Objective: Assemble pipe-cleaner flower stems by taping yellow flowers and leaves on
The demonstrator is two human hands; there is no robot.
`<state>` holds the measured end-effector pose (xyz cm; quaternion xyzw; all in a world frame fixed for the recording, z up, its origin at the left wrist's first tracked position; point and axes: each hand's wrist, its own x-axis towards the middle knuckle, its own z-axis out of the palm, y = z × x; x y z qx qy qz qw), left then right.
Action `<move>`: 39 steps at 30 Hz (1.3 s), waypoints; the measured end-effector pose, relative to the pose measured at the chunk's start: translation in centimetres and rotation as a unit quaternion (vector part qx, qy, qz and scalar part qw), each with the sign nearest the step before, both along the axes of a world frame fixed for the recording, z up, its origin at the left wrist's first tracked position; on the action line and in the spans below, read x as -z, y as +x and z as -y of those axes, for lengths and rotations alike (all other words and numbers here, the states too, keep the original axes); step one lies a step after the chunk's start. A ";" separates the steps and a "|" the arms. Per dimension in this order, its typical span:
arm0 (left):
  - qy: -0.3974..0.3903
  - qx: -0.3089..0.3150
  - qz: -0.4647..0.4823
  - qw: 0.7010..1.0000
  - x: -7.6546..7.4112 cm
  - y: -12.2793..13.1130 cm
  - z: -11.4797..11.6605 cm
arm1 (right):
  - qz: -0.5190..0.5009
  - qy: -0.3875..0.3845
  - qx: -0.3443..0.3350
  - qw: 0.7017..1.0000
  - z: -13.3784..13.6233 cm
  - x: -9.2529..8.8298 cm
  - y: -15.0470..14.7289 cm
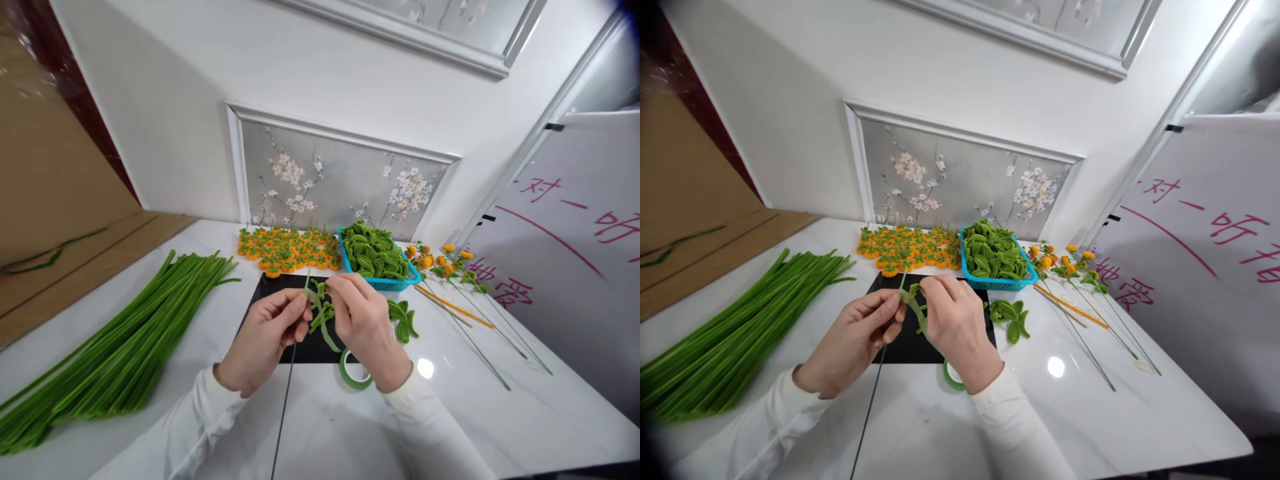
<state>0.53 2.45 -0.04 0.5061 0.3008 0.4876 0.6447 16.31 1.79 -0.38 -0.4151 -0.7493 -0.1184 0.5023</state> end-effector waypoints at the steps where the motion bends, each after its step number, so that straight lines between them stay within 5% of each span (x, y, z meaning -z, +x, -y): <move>1: -0.001 0.001 -0.001 1.000 0.0 0.0 0.0 | 0.008 -0.005 0.009 1.000 0.0 -0.1 0.0; 19: 0.003 -0.023 0.018 1.000 -0.2 0.4 0.8 | -0.036 -0.003 -0.020 0.999 0.7 -0.6 -0.5; 35: -0.004 -0.012 0.033 0.999 -0.3 -0.1 0.8 | -0.035 0.031 -0.005 0.999 0.6 -0.4 -0.2; 39: -0.016 -0.039 0.037 0.998 -0.6 -0.7 0.4 | -0.030 -0.019 0.038 0.999 -0.4 -0.2 1.4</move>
